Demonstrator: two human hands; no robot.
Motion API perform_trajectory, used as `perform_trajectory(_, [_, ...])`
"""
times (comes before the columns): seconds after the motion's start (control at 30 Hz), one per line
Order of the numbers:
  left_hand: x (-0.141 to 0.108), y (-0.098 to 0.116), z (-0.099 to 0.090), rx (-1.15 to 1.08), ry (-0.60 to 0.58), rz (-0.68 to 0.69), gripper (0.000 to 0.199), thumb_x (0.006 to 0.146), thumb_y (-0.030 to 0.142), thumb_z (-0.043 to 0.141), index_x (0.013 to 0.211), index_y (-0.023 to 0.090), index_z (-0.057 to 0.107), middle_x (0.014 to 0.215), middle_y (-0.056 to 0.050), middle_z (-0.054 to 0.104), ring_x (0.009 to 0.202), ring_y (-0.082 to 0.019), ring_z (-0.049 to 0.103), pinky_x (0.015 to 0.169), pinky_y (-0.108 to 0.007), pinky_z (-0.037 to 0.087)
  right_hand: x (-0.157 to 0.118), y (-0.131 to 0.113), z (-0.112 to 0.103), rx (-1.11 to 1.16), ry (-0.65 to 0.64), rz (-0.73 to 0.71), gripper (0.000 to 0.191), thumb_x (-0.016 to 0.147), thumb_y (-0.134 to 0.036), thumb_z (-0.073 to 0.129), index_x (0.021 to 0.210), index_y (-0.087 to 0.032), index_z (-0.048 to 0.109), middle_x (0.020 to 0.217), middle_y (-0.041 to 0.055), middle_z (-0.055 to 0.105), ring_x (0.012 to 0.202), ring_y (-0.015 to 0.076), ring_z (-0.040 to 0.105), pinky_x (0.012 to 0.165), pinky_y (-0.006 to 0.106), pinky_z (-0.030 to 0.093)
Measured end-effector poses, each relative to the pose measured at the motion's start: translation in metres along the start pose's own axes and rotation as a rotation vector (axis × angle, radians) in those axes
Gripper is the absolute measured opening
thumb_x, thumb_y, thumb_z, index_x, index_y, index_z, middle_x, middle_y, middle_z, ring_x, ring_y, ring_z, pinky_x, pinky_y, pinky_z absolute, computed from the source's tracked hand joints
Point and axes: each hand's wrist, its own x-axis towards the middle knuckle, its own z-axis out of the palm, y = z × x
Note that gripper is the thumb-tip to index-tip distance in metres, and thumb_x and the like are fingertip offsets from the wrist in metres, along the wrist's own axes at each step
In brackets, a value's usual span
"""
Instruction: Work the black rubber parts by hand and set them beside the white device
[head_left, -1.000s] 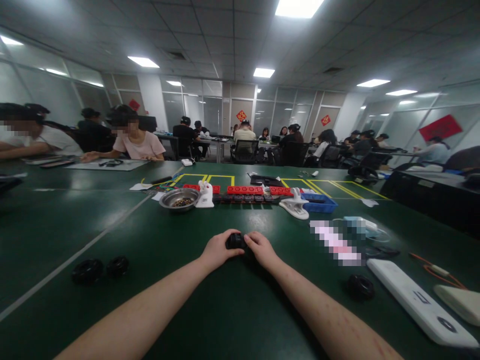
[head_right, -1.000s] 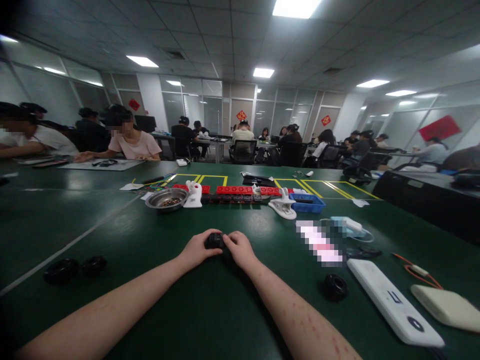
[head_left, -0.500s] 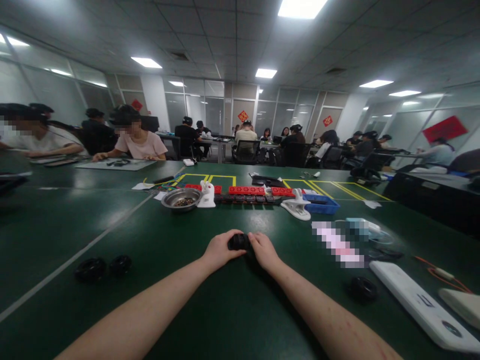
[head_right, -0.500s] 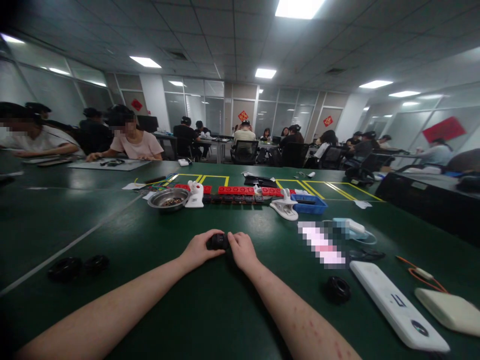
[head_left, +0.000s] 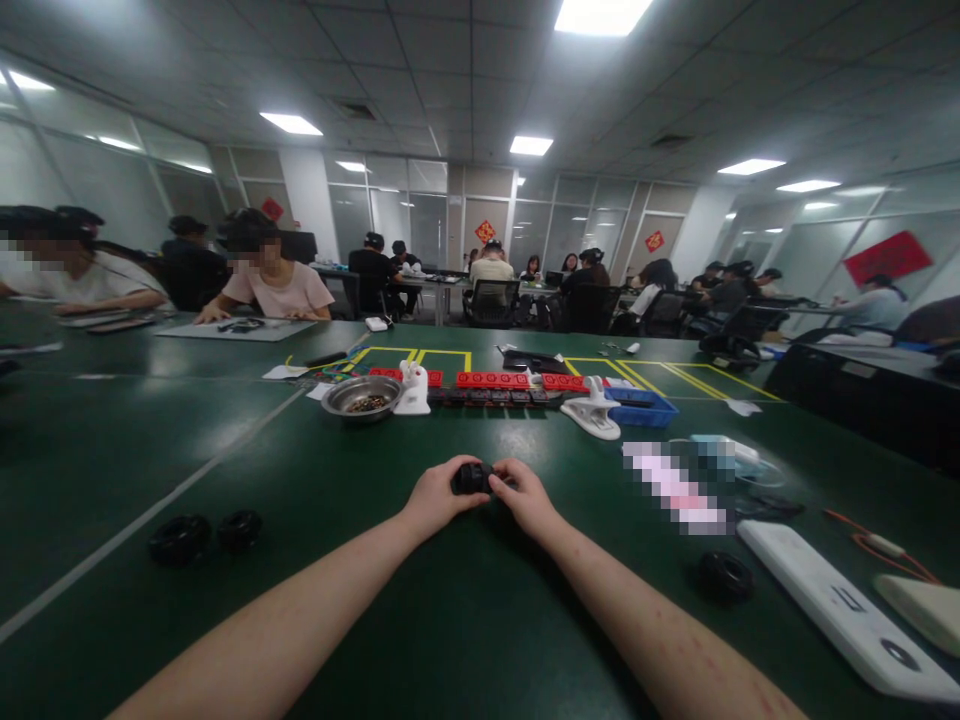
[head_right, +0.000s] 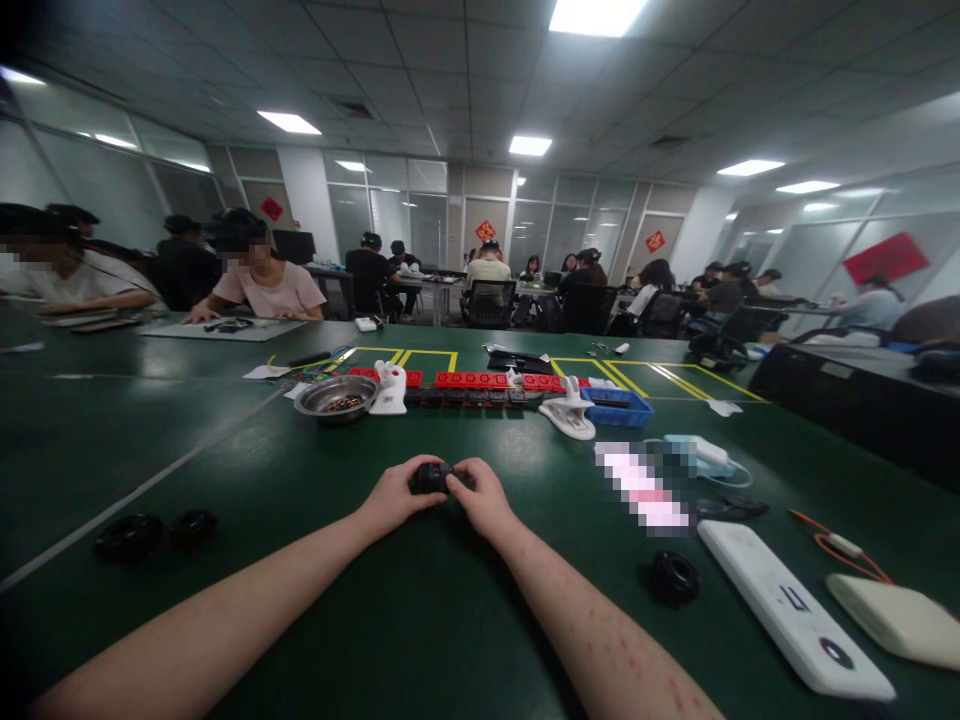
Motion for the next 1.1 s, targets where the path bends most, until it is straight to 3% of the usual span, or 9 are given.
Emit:
perform_trajectory(0.13, [-0.0009,0.0021,0.0001,0.010,0.013,0.022,0.041,0.062,0.035,0.064,0.100,0.025,0.052,0.095,0.000,0.059,0.089,-0.018,0.055,0.079,-0.028,0.041,-0.0003,-0.0009,0.0006,0.032,0.010,0.030,0.032,0.080,-0.041,0.039,0.083,-0.014,0.056,0.081,0.0054,0.054,0.076,0.0158,0.048,0.069,0.026,0.037])
perform_trajectory(0.3, [-0.0024,0.0041,0.0007,0.045,-0.002,0.062,0.043,0.062,0.036,0.064,0.102,0.026,0.052,0.095,0.001,0.060,0.087,-0.018,0.055,0.080,-0.029,0.041,0.0005,0.0006,0.0012,-0.090,0.041,0.114,0.048,0.084,-0.046,0.027,0.062,-0.013,0.054,0.065,0.0045,0.052,0.066,0.0151,0.047,0.062,0.025,0.035])
perform_trajectory(0.47, [-0.0025,0.0031,0.0008,0.055,-0.021,0.075,0.044,0.062,0.038,0.064,0.103,0.027,0.052,0.095,0.001,0.060,0.087,-0.018,0.055,0.080,-0.029,0.041,0.0014,0.0056,0.0022,-0.090,-0.011,0.113,0.047,0.082,-0.047,0.031,0.055,-0.014,0.050,0.056,0.0022,0.046,0.057,0.0131,0.043,0.053,0.023,0.032])
perform_trajectory(0.8, [0.0000,-0.0010,0.0009,-0.018,0.009,-0.006,0.044,0.061,0.040,0.064,0.100,0.025,0.052,0.094,0.000,0.059,0.087,-0.018,0.055,0.079,-0.028,0.041,0.0010,-0.0007,-0.0007,0.015,-0.027,-0.023,0.034,0.077,-0.044,0.043,0.074,-0.013,0.056,0.081,0.0056,0.051,0.074,0.0146,0.048,0.068,0.025,0.038])
perform_trajectory(1.0, [-0.0011,0.0040,0.0003,0.026,0.006,0.031,0.044,0.061,0.039,0.064,0.102,0.026,0.052,0.094,0.001,0.059,0.087,-0.018,0.055,0.079,-0.029,0.041,0.0010,0.0026,0.0028,0.014,0.033,0.082,0.051,0.082,-0.051,0.026,0.065,-0.013,0.055,0.071,0.0055,0.053,0.071,0.0159,0.049,0.069,0.027,0.038])
perform_trajectory(1.1, [-0.0024,0.0064,0.0001,0.047,-0.010,0.039,0.045,0.061,0.040,0.064,0.102,0.027,0.051,0.095,0.001,0.059,0.087,-0.018,0.055,0.079,-0.029,0.041,0.0014,0.0044,0.0031,-0.020,-0.012,0.131,0.054,0.082,-0.053,0.025,0.062,-0.013,0.055,0.064,0.0048,0.053,0.066,0.0153,0.049,0.062,0.025,0.038])
